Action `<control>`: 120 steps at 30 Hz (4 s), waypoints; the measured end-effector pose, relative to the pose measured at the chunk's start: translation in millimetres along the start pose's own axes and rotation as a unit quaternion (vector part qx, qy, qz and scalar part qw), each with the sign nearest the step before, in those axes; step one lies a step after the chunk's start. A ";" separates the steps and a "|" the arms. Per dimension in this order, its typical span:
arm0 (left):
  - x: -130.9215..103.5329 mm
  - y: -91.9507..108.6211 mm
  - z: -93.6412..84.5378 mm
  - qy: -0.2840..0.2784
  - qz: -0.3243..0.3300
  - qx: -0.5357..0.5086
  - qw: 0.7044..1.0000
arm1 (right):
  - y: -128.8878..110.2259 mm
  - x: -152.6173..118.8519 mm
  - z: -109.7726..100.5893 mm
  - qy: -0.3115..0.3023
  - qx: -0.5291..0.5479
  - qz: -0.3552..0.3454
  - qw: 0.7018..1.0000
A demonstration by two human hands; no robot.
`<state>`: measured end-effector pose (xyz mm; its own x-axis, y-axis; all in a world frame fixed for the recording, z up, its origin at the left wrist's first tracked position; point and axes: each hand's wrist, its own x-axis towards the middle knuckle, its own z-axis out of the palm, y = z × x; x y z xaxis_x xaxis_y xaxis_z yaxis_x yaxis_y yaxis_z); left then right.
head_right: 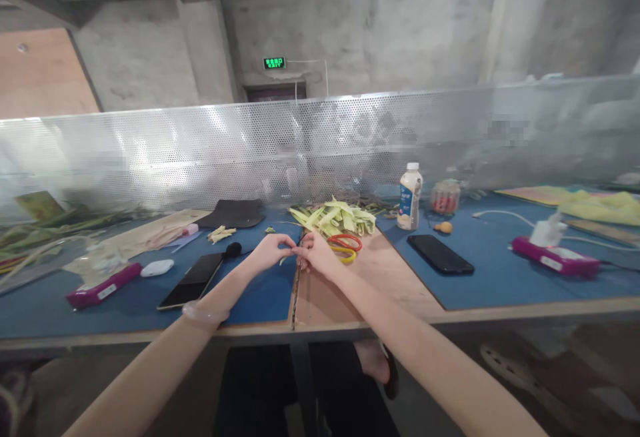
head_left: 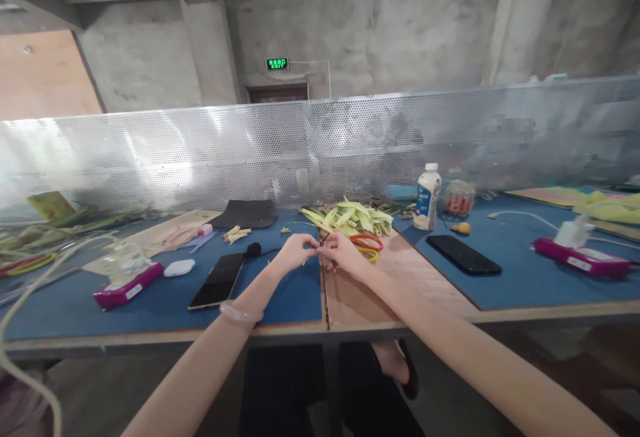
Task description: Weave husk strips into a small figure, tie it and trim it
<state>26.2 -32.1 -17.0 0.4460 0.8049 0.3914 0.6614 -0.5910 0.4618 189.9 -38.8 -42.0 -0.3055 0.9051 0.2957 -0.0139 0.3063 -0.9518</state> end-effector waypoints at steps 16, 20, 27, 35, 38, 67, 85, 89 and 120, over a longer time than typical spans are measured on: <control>-4.7 15.3 5.8 0.009 -0.016 0.118 0.993 | 3.1 -1.8 -0.6 -0.066 0.014 0.079 0.995; -1.9 6.7 5.8 -0.009 -0.011 0.102 0.995 | 3.2 -2.5 -1.9 -0.068 0.000 0.092 0.993; 2.8 -6.4 8.7 -0.025 -0.008 0.071 0.997 | 2.8 -2.2 -4.6 -0.010 -0.059 0.058 0.997; 0.8 -6.9 11.3 -0.040 -0.013 0.080 0.996 | 7.3 2.7 -4.7 -0.005 -0.188 0.009 0.982; 0.0 -6.8 12.1 -0.044 -0.001 0.078 0.996 | 6.8 1.9 -5.7 0.003 -0.232 -0.010 0.973; 2.5 -9.7 11.1 -0.023 -0.103 0.064 0.992 | 14.5 8.1 7.4 -0.050 -0.301 -0.032 0.952; 1.6 6.6 8.5 -0.012 -0.132 0.140 0.981 | 11.6 18.3 3.3 0.000 -0.350 -0.129 0.928; -0.5 6.7 5.6 -0.016 -0.131 0.140 0.981 | 15.1 19.4 7.0 0.001 -0.324 -0.109 0.940; -0.1 -9.2 13.0 -0.005 -0.167 0.033 0.985 | 17.5 23.8 7.0 0.029 -0.259 -0.068 0.963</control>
<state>27.9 -26.1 -31.6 0.2026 0.9544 0.2191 0.8096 -0.2892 0.5109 175.8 -14.0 -52.2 -0.2801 0.8568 0.4330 0.4324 0.5153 -0.7399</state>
